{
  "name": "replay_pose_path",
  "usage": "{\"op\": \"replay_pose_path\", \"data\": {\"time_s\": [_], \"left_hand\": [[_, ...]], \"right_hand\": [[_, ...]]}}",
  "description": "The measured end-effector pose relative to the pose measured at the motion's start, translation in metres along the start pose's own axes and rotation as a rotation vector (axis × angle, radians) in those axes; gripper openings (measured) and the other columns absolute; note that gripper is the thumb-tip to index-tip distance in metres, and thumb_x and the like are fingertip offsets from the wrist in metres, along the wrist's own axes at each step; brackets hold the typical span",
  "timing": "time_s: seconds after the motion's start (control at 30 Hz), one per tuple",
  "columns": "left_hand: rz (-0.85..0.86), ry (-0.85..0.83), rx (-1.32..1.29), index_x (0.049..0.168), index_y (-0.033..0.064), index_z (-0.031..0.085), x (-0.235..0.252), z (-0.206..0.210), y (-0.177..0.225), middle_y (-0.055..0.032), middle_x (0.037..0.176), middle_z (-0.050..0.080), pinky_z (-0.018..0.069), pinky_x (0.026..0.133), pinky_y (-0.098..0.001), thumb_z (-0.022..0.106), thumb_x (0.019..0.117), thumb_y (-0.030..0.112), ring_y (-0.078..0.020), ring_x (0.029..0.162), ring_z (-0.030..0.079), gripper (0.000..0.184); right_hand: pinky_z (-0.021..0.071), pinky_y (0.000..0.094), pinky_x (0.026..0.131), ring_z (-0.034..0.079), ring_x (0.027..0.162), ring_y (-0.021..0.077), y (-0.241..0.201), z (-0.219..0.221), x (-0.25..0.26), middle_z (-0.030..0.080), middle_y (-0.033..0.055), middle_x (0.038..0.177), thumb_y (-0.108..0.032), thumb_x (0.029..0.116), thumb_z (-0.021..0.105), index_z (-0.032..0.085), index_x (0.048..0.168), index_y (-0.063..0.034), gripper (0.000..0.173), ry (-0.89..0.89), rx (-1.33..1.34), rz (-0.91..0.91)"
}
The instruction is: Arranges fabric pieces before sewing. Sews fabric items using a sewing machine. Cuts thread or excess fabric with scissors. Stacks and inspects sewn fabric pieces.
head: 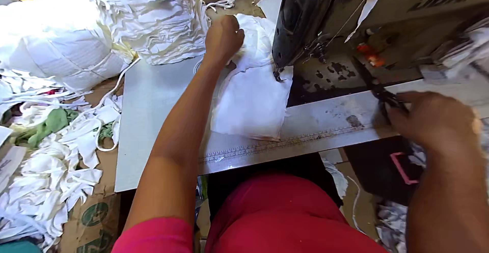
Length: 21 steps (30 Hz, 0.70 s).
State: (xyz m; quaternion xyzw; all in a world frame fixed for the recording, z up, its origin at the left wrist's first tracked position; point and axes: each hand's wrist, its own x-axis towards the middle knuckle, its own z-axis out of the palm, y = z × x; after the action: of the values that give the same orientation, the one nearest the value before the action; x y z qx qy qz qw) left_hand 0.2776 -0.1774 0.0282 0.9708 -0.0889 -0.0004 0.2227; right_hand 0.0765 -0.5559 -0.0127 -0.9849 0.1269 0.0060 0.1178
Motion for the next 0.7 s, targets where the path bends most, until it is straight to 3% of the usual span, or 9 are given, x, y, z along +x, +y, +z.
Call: {"op": "replay_pose_path", "data": {"time_s": [0.07,0.17,0.27,0.37,0.43,0.5,0.57,0.7], "left_hand": [[-0.095,-0.043,0.037,0.131,-0.0083,0.060,0.025,0.009,-0.010,-0.0317,0.129,0.062,0.0437,0.104,-0.0656,0.066,0.0962,0.021,-0.0470,0.126,0.057,0.046],[-0.204,-0.121,0.075,0.130,-0.0108,0.058,0.046,0.025,-0.012,-0.0345,0.134,0.057,0.0422,0.103,-0.0700,0.080,0.0859,0.027,-0.0501,0.129,0.053,0.062],[-0.283,-0.153,0.030,0.116,-0.0113,0.062,0.054,0.025,-0.004,-0.0314,0.123,0.062,0.0475,0.097,-0.0655,0.081,0.0813,0.017,-0.0452,0.119,0.060,0.049],[-0.268,-0.150,-0.048,0.119,-0.0100,0.063,0.055,0.026,-0.009,-0.0296,0.125,0.062,0.0478,0.098,-0.0630,0.078,0.0824,0.016,-0.0423,0.120,0.060,0.048],[-0.205,-0.049,-0.263,0.125,-0.0062,0.062,0.051,0.022,-0.018,-0.0265,0.123,0.064,0.0497,0.097,-0.0583,0.074,0.0850,0.012,-0.0379,0.115,0.063,0.045],[-0.184,0.060,-0.581,0.128,-0.0019,0.059,0.041,0.013,-0.024,-0.0191,0.113,0.066,0.0545,0.086,-0.0466,0.069,0.0865,0.005,-0.0266,0.098,0.065,0.043],[-0.191,0.161,-0.911,0.130,0.0002,0.054,0.027,0.004,-0.026,-0.0138,0.106,0.065,0.0572,0.075,-0.0390,0.063,0.0847,0.000,-0.0196,0.086,0.066,0.046],[-0.212,0.327,-1.325,0.141,0.0030,0.047,0.002,-0.003,-0.021,-0.0167,0.117,0.065,0.0614,0.077,-0.0410,0.054,0.0879,-0.007,-0.0228,0.095,0.070,0.055]], "right_hand": [[0.0398,0.0822,0.086,0.056,0.113,0.0642,0.016,0.005,0.002,0.061,0.0417,0.118,-0.011,0.1002,0.060,0.068,0.117,0.0071,0.026,-0.080,-0.076,0.076],[0.0402,0.0803,0.088,0.057,0.114,0.0607,0.024,0.009,0.006,0.062,0.0384,0.119,-0.008,0.0985,0.061,0.069,0.118,0.0053,0.025,-0.072,-0.071,0.073],[0.0392,0.0817,0.089,0.059,0.109,0.0625,0.036,0.009,0.022,0.064,0.0388,0.113,-0.014,0.0969,0.069,0.058,0.132,0.0035,0.041,-0.076,0.016,0.102],[0.0423,0.0782,0.088,0.062,0.105,0.0575,0.040,0.000,0.041,0.068,0.0337,0.108,-0.017,0.0899,0.077,0.055,0.139,-0.0012,0.056,-0.159,0.038,0.145],[0.0412,0.0784,0.088,0.061,0.107,0.0567,0.041,-0.003,0.047,0.067,0.0344,0.109,-0.018,0.0905,0.076,0.065,0.128,0.0012,0.043,-0.216,-0.003,0.103],[0.0418,0.0782,0.087,0.063,0.105,0.0553,0.053,-0.002,0.047,0.069,0.0331,0.106,-0.022,0.0929,0.073,0.071,0.117,0.0005,0.033,-0.241,-0.050,0.040],[0.0432,0.0781,0.087,0.064,0.103,0.0543,0.071,-0.003,0.043,0.070,0.0314,0.106,-0.024,0.0942,0.071,0.073,0.117,-0.0022,0.032,-0.249,-0.067,0.020],[0.0456,0.0773,0.081,0.067,0.092,0.0513,0.106,0.000,0.027,0.072,0.0285,0.098,-0.025,0.0909,0.073,0.073,0.117,-0.0035,0.034,-0.241,0.009,-0.010]]}}
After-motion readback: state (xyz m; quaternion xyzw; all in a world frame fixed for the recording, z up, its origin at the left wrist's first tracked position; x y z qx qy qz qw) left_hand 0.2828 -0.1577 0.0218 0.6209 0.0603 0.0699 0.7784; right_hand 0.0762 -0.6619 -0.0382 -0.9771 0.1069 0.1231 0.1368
